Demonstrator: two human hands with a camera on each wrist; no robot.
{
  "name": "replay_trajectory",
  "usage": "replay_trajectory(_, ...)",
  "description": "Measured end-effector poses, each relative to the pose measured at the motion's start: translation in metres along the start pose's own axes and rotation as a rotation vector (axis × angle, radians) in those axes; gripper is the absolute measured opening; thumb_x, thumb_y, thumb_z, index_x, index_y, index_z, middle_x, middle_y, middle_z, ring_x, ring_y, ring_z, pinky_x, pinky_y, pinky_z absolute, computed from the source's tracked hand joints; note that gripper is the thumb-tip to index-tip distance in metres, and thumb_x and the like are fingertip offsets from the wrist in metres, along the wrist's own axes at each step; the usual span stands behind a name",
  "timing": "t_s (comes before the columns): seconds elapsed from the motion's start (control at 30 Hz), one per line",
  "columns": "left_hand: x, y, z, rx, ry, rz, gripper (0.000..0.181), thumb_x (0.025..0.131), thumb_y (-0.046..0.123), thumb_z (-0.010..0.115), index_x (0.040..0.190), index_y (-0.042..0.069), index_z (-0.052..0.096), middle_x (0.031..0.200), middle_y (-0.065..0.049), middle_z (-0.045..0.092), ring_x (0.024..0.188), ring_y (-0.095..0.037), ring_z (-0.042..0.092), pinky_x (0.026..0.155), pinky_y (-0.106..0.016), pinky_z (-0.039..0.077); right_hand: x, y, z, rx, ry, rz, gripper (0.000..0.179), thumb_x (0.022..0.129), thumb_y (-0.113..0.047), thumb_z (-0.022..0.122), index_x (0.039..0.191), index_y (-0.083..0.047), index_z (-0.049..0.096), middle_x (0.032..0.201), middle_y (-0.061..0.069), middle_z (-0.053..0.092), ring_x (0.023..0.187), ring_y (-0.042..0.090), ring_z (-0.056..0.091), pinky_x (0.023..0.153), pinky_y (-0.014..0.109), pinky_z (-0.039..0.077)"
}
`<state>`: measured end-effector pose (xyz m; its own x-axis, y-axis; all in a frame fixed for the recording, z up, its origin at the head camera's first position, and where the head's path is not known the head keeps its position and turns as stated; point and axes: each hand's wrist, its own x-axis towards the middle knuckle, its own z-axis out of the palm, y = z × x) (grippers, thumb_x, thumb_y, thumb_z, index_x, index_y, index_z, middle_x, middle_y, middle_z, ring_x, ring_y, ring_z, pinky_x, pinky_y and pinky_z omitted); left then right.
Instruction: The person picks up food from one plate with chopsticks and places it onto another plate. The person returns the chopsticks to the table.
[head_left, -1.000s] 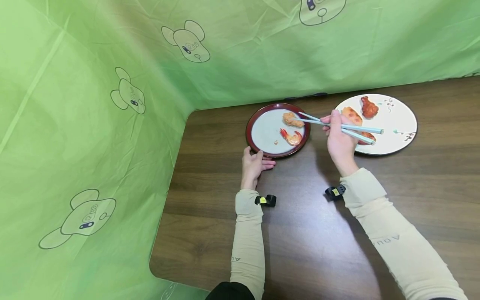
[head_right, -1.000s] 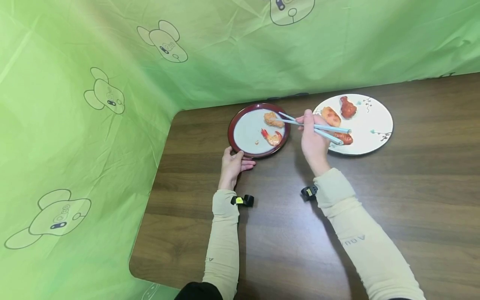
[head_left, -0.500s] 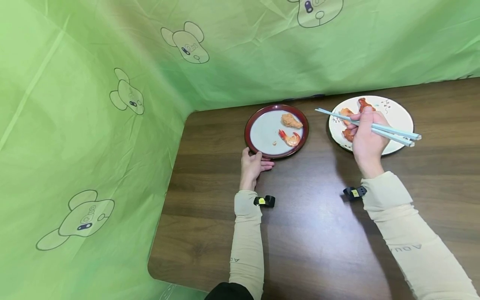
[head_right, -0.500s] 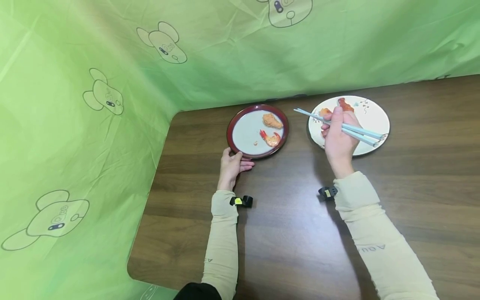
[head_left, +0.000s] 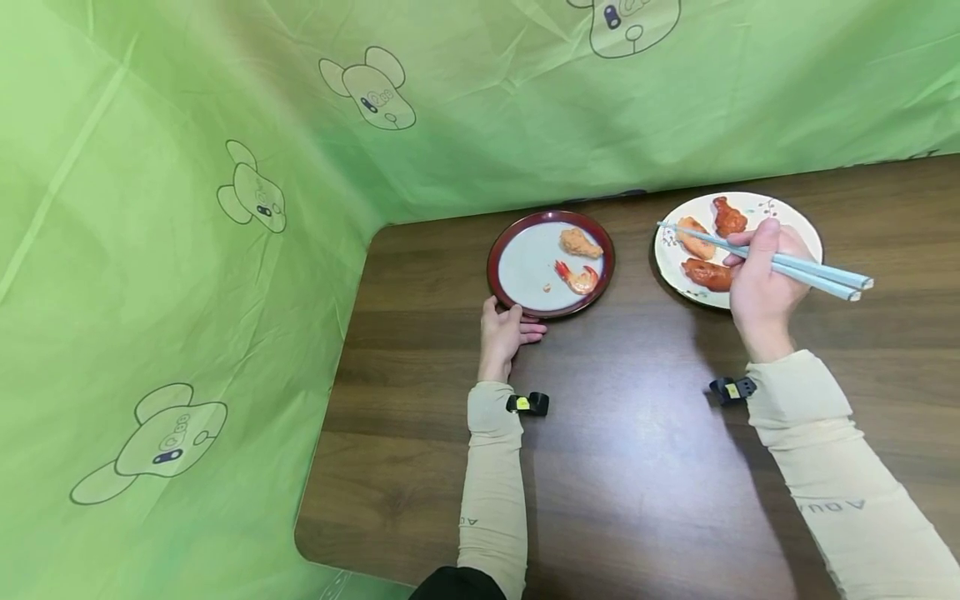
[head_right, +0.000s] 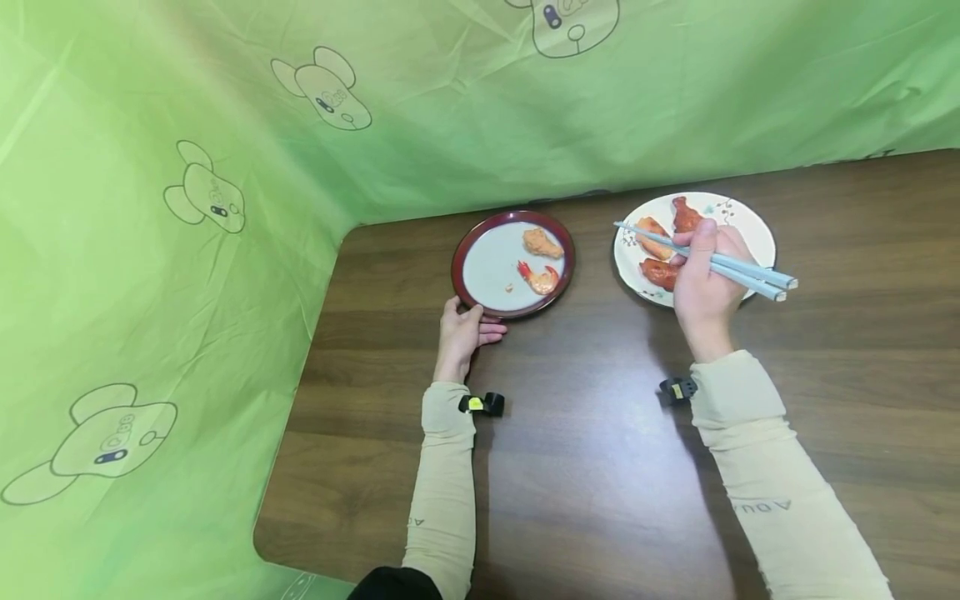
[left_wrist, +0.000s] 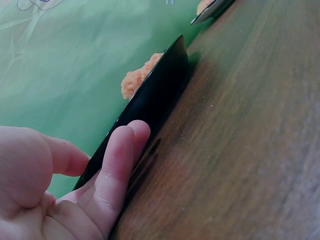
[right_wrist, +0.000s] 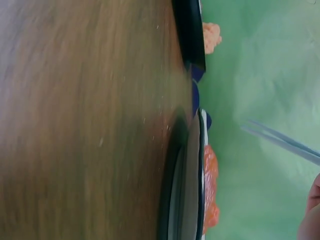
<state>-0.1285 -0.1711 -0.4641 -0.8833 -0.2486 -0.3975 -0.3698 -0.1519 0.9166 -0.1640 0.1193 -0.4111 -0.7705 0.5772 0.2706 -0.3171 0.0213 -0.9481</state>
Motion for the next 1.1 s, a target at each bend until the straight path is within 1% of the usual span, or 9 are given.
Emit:
replay_trajectory(0.07, 0.000, 0.000, 0.000, 0.002, 0.000, -0.005, 0.060, 0.101, 0.008, 0.043, 0.151, 0.004, 0.011, 0.098, -0.027, 0.068, 0.059, -0.018, 0.069, 0.058, -0.032, 0.062, 0.004, 0.005, -0.004, -0.030, 0.006, -0.004, 0.034, 0.100, -0.021, 0.052, 0.070, -0.020, 0.069, 0.065, -0.016, 0.066, 0.047, -0.003, 0.054, 0.046, 0.009, 0.045)
replay_trajectory(0.17, 0.000, 0.000, -0.001, 0.000, 0.000, -0.004, 0.060, 0.101, 0.008, 0.043, 0.151, 0.004, 0.011, 0.099, -0.027, 0.068, 0.060, -0.019, 0.069, 0.058, -0.032, 0.063, 0.008, 0.002, -0.010, -0.034, 0.026, 0.048, 0.033, 0.098, -0.022, 0.055, 0.069, -0.015, 0.069, 0.066, -0.014, 0.066, 0.046, -0.003, 0.055, 0.043, 0.009, 0.045)
replay_trajectory(0.23, 0.000, 0.000, -0.001, 0.000, -0.001, -0.001, 0.060, 0.101, 0.008, 0.043, 0.151, 0.004, 0.011, 0.099, -0.027, 0.068, 0.060, -0.019, 0.069, 0.058, -0.032, 0.063, 0.011, -0.001, -0.013, -0.040, 0.032, 0.054, 0.032, 0.098, -0.023, 0.056, 0.069, -0.015, 0.068, 0.066, -0.013, 0.066, 0.046, -0.003, 0.055, 0.042, 0.009, 0.045)
replay_trajectory(0.37, 0.000, 0.000, -0.002, 0.014, -0.002, -0.002, 0.061, 0.100, 0.008, 0.042, 0.152, 0.004, 0.009, 0.100, -0.027, 0.068, 0.060, -0.018, 0.070, 0.059, -0.032, 0.063, 0.016, -0.004, -0.021, -0.174, 0.042, 0.044, 0.033, 0.099, -0.027, 0.054, 0.069, -0.023, 0.068, 0.072, -0.017, 0.061, 0.047, -0.008, 0.054, 0.044, 0.006, 0.044)
replay_trajectory(0.47, -0.001, 0.000, -0.002, 0.023, -0.006, -0.004, 0.062, 0.101, 0.008, 0.042, 0.152, 0.004, 0.008, 0.101, -0.026, 0.068, 0.061, -0.018, 0.070, 0.061, -0.032, 0.063, 0.022, 0.000, -0.027, -0.307, 0.058, 0.027, 0.035, 0.099, -0.033, 0.051, 0.067, -0.033, 0.066, 0.075, -0.021, 0.055, 0.052, -0.013, 0.052, 0.052, 0.005, 0.043)
replay_trajectory(0.6, 0.000, -0.001, -0.002, 0.017, -0.008, 0.002, 0.061, 0.100, 0.008, 0.042, 0.152, 0.004, 0.009, 0.099, -0.027, 0.068, 0.061, -0.018, 0.070, 0.060, -0.032, 0.063, 0.027, 0.007, -0.034, -0.382, 0.079, 0.011, 0.035, 0.099, -0.038, 0.051, 0.066, -0.038, 0.063, 0.075, -0.025, 0.052, 0.057, -0.016, 0.051, 0.056, 0.008, 0.041)
replay_trajectory(0.7, 0.000, -0.001, -0.002, 0.008, -0.010, 0.009, 0.059, 0.100, 0.007, 0.042, 0.151, 0.003, 0.011, 0.098, -0.028, 0.069, 0.060, -0.018, 0.069, 0.059, -0.032, 0.063, 0.028, 0.011, -0.038, -0.379, 0.084, -0.009, 0.034, 0.098, -0.038, 0.052, 0.068, -0.037, 0.065, 0.075, -0.025, 0.051, 0.058, -0.015, 0.051, 0.056, 0.009, 0.041)
replay_trajectory(0.93, 0.000, -0.001, -0.002, 0.013, -0.013, 0.005, 0.060, 0.100, 0.008, 0.042, 0.151, 0.004, 0.011, 0.098, -0.026, 0.069, 0.061, -0.019, 0.070, 0.060, -0.031, 0.063, 0.030, 0.015, -0.041, -0.393, 0.069, -0.061, 0.037, 0.099, -0.038, 0.050, 0.064, -0.040, 0.063, 0.070, -0.029, 0.048, 0.066, -0.015, 0.047, 0.069, 0.009, 0.033)
replay_trajectory(1.1, 0.000, -0.001, -0.002, 0.015, -0.017, 0.004, 0.061, 0.101, 0.008, 0.043, 0.152, 0.004, 0.010, 0.099, -0.027, 0.069, 0.062, -0.019, 0.070, 0.061, -0.032, 0.063, 0.031, 0.018, -0.040, -0.370, 0.054, -0.116, 0.037, 0.100, -0.035, 0.050, 0.065, -0.041, 0.060, 0.067, -0.032, 0.049, 0.065, -0.015, 0.046, 0.069, 0.009, 0.033)
